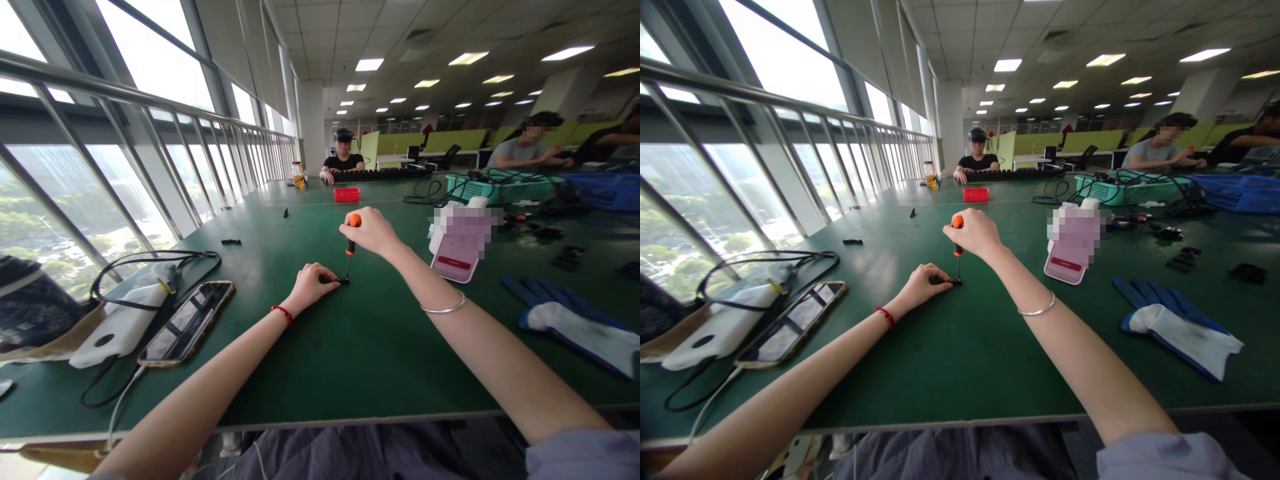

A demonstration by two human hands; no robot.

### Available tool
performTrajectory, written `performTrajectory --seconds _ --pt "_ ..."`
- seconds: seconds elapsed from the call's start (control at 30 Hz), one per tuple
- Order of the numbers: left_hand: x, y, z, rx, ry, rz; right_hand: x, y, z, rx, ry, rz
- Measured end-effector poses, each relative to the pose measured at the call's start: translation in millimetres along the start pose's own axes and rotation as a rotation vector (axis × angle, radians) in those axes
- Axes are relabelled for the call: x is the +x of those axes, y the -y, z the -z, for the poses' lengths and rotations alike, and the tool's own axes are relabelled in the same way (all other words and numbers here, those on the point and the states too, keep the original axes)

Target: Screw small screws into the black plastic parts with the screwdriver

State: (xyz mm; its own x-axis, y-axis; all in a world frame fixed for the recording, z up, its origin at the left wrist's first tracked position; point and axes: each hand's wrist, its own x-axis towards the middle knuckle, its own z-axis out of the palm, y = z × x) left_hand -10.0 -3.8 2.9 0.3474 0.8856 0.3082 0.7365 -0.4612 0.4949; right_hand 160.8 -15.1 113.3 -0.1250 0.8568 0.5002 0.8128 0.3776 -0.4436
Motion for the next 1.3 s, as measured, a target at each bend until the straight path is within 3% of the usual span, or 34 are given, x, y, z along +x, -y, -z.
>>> performTrajectory --seconds 0.73,0.97,1.13,1.3 --pt "-1 -2 1.6 -0.003 -0.007 0.000 2 -5 -3 0.048 0.046 0.016" --pt "-1 -1 1.1 -0.002 -0.005 0.000 6 -7 13 0.030 0.192 0.026" --pt "-2 -2 1.1 0.000 -0.004 0.004 3 -3 27 -0.006 0.414 -0.031" --pt "-1 -1 1.5 -0.006 -0.007 0.002 4 -3 29 -0.088 0.300 0.006"
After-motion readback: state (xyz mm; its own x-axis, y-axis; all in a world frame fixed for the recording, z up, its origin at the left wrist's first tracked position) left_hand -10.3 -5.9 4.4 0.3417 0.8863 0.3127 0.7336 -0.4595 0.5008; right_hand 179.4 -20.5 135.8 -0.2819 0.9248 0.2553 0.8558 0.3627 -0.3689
